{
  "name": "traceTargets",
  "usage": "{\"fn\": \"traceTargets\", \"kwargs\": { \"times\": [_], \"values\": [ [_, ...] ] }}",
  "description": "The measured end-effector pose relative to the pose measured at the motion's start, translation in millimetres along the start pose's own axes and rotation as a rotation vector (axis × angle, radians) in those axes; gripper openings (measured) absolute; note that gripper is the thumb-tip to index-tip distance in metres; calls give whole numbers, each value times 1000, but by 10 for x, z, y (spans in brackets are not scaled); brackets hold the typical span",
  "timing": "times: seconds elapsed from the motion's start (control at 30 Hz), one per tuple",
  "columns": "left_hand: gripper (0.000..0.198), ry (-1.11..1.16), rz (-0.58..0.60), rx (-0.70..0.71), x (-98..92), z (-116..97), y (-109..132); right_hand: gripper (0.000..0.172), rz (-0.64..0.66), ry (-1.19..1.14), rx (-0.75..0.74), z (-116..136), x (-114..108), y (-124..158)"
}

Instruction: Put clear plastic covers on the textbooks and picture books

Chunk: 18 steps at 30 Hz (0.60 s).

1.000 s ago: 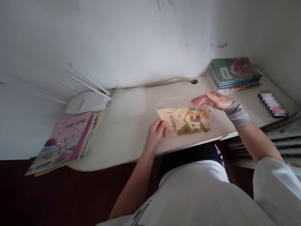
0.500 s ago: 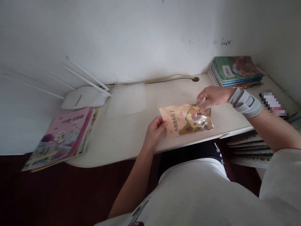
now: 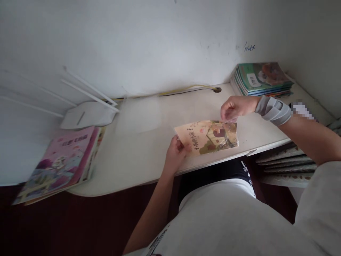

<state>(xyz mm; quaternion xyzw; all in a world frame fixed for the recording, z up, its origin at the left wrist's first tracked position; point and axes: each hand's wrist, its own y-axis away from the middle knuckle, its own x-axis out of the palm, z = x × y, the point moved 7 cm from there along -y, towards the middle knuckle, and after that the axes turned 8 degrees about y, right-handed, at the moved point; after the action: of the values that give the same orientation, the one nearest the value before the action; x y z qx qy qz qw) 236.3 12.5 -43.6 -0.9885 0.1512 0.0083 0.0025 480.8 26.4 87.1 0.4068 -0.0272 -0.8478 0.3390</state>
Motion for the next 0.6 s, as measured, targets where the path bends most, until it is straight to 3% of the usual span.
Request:
{"fn": "traceTargets", "kwargs": {
  "times": [0.13, 0.3, 0.37, 0.43, 0.47, 0.5, 0.53, 0.6],
  "values": [
    [32, -87, 49, -14, -8, 48, -25, 23, -7, 83, 27, 33, 4, 19],
    [30, -178, 38, 10, -39, 69, -12, 27, -21, 476, 10, 239, 36, -29],
    [38, -267, -106, 143, -118, -50, 52, 26, -18, 560, 9, 252, 43, -68],
    [44, -423, -330, 391, -174, -271, 215, 23, 13, 562, 9, 223, 45, -101],
    [43, -518, -384, 540, -114, -387, 321, 24, 38, 517, 8, 202, 45, -112],
    [40, -616, -356, 685, 29, -482, 416, 25, 65, 444, 7, 182, 43, -117],
    [36, -714, -248, 814, 242, -542, 496, 27, 90, 357, 6, 167, 38, -117],
    [35, -891, 89, 971, 751, -537, 618, 28, 123, 223, 0, 161, 20, -104]
  ]
}}
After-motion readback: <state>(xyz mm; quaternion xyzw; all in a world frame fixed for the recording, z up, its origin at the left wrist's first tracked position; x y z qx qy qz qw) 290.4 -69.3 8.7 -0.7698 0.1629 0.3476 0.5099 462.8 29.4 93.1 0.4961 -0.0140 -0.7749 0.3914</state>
